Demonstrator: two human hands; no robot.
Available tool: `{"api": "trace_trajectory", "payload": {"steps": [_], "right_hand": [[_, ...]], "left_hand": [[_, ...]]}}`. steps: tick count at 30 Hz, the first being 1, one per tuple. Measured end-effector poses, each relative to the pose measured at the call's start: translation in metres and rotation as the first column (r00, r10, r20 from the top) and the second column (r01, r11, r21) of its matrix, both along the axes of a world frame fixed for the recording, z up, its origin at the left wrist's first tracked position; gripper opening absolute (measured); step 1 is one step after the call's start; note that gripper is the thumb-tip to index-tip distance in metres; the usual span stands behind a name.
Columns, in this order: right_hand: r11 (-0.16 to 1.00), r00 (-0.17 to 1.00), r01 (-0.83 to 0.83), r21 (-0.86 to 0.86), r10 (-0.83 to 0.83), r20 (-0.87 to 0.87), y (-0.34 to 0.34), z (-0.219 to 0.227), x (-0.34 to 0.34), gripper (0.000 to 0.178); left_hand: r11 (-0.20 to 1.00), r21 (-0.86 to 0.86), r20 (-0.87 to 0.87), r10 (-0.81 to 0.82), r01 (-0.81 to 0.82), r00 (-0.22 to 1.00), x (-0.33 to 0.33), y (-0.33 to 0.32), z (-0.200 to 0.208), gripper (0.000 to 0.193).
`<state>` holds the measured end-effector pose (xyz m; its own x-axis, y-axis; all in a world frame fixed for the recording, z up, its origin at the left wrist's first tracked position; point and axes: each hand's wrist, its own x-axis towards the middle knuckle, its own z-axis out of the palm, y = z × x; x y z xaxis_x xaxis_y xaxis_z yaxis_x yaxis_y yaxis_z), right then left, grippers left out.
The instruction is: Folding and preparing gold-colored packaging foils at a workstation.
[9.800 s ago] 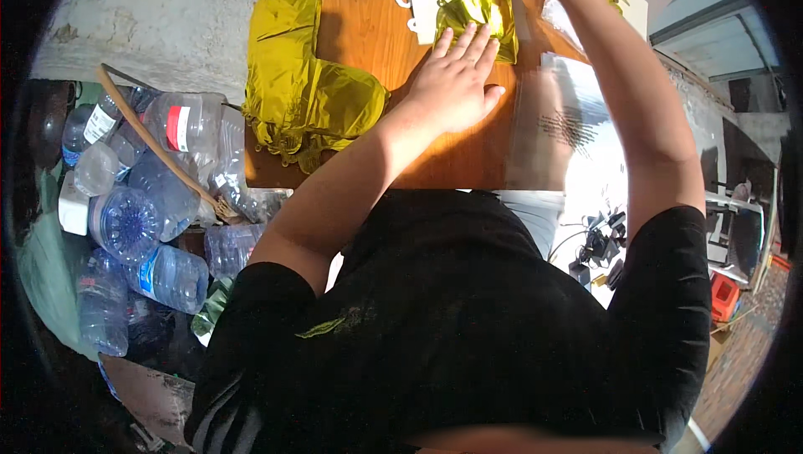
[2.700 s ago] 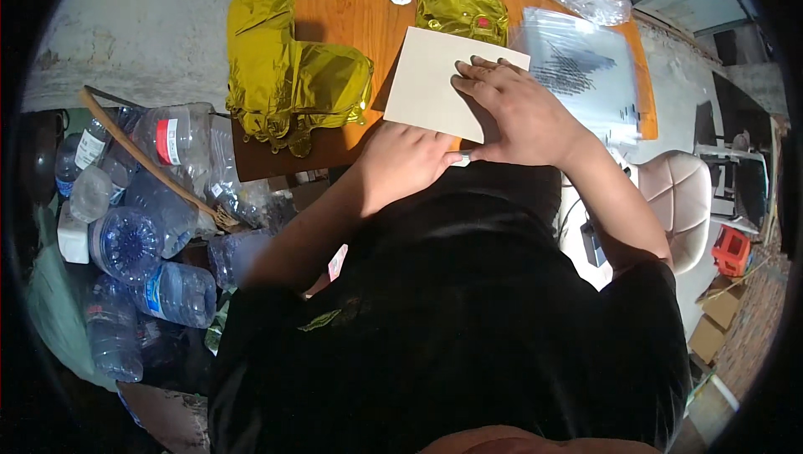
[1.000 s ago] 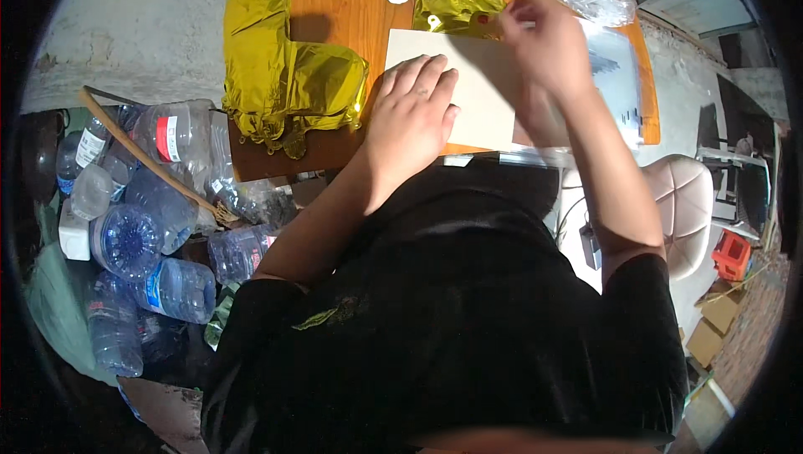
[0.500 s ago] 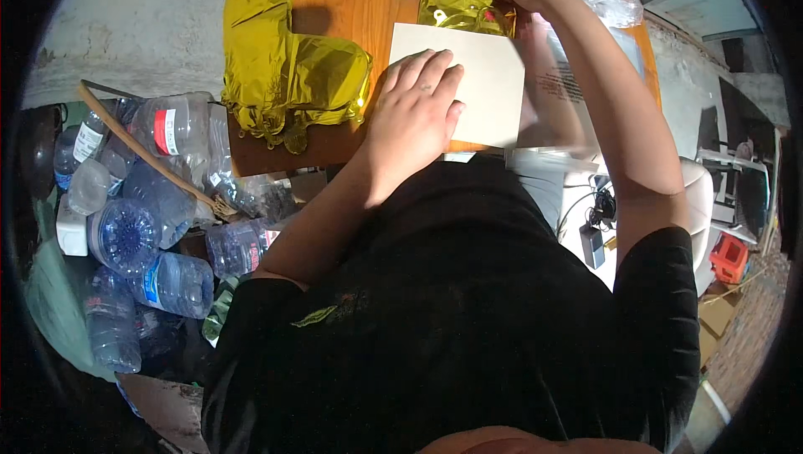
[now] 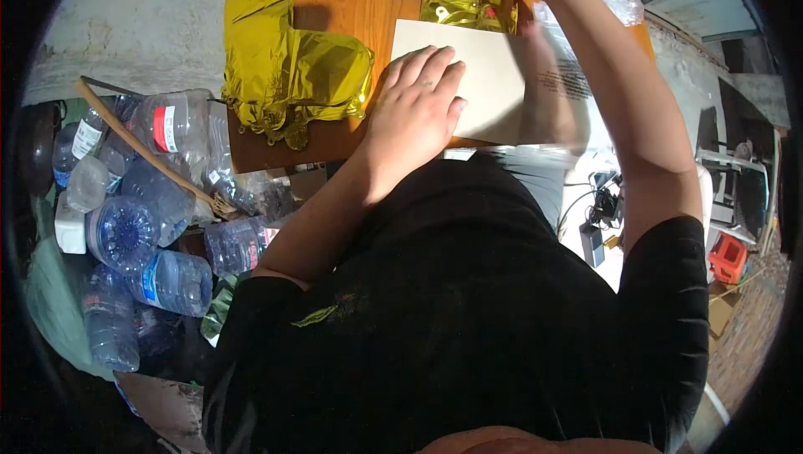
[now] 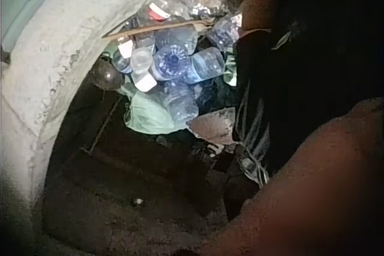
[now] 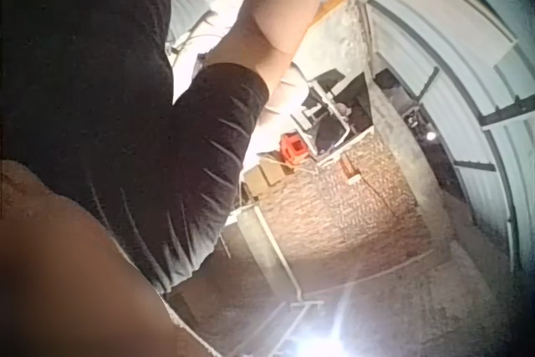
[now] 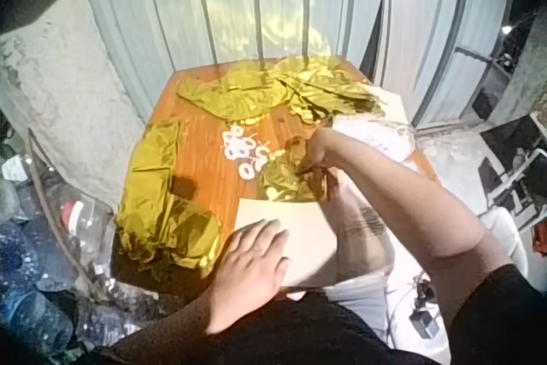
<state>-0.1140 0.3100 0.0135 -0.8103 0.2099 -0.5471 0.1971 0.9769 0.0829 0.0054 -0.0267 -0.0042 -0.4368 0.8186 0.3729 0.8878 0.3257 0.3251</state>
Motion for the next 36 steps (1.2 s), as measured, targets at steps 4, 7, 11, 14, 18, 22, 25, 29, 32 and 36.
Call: {"api": "trace_trajectory", "payload": {"steps": [4, 7, 11, 14, 18, 22, 25, 29, 32, 36], "right_hand": [[0.761, 0.593, -0.644, 0.078, 0.561, -0.577, 0.114, -0.063, 0.019, 0.056], [0.323, 0.208, -0.898, 0.299, 0.91, -0.359, 0.106, -0.068, 0.003, 0.057], [0.897, 0.974, -0.083, -0.434, -0.02, -0.227, -0.01, 0.02, 0.018, 0.045], [0.959, 0.983, 0.08, -0.272, -0.12, -0.136, -0.015, 0.027, 0.029, 0.045], [0.872, 0.89, -0.397, -0.285, 0.29, -0.353, 0.059, -0.01, 0.036, 0.041], [0.965, 0.998, 0.058, -0.257, -0.052, 0.032, 0.008, 0.002, 0.013, 0.027], [0.798, 0.707, -0.602, 0.016, 0.543, -0.453, 0.062, -0.007, 0.045, 0.032], [0.671, 0.71, -0.702, 0.239, 0.685, 0.163, 0.033, 0.004, 0.027, 0.036], [0.89, 0.891, -0.453, 0.054, 0.451, 0.049, 0.031, 0.005, 0.039, 0.033], [0.913, 0.987, 0.154, -0.377, -0.162, 0.009, 0.03, -0.001, 0.054, 0.026]], "left_hand": [[0.994, 0.024, -0.002, -0.104, 0.104, 0.995, -0.002, 0.02, 0.004, 0.045], [0.992, 0.053, -0.008, -0.115, 0.116, 0.993, -0.004, 0.022, -0.001, 0.046], [1.0, 0.016, -0.003, -0.016, 0.016, 1.0, -0.001, 0.005, -0.006, 0.046], [0.999, 0.017, -0.014, -0.04, 0.04, 0.999, 0.0, 0.01, -0.005, 0.046], [0.993, 0.014, -0.027, -0.114, 0.114, 0.993, -0.001, 0.022, -0.003, 0.045], [0.999, -0.005, 0.009, -0.048, 0.048, 0.999, -0.003, 0.006, -0.012, 0.045], [0.996, -0.002, -0.011, -0.087, 0.087, 0.996, -0.001, 0.014, -0.002, 0.045], [0.996, -0.001, -0.002, -0.084, 0.084, 0.996, -0.003, 0.013, -0.007, 0.045], [0.996, 0.042, -0.039, -0.077, 0.079, 0.996, -0.002, 0.014, -0.007, 0.041], [0.997, 0.016, -0.024, -0.078, 0.079, 0.997, -0.002, 0.013, -0.006, 0.043]]}}
